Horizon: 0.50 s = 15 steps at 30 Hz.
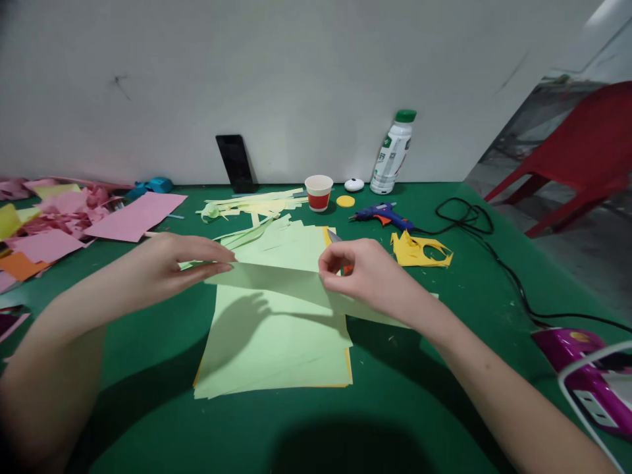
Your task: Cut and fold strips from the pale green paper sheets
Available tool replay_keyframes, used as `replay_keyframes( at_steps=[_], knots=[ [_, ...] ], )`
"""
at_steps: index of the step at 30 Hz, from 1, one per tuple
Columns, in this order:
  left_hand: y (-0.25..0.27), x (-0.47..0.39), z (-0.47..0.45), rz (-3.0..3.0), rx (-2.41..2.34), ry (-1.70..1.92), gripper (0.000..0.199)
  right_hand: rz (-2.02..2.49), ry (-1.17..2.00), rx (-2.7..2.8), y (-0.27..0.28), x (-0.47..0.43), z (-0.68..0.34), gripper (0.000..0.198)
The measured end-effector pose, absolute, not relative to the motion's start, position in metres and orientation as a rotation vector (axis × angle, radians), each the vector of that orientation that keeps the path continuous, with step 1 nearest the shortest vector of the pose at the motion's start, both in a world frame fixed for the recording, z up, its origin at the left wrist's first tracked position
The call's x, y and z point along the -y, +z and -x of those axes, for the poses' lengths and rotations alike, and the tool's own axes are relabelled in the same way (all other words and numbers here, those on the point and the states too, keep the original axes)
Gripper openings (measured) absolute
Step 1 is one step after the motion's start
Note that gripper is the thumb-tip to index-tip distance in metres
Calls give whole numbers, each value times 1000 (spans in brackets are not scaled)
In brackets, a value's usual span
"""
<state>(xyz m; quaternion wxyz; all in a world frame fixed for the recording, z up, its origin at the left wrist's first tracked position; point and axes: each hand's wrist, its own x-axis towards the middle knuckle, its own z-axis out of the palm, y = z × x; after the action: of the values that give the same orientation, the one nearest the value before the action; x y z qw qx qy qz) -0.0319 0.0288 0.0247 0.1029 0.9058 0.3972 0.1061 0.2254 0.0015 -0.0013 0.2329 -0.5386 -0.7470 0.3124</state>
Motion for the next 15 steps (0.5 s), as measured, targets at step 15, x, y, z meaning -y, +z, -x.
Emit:
replay_keyframes(
  at_steps=[15],
  knots=[
    [-18, -10, -19, -2721, -959, 298, 24, 1279, 741, 2166, -19, 12, -196, 9]
  ],
)
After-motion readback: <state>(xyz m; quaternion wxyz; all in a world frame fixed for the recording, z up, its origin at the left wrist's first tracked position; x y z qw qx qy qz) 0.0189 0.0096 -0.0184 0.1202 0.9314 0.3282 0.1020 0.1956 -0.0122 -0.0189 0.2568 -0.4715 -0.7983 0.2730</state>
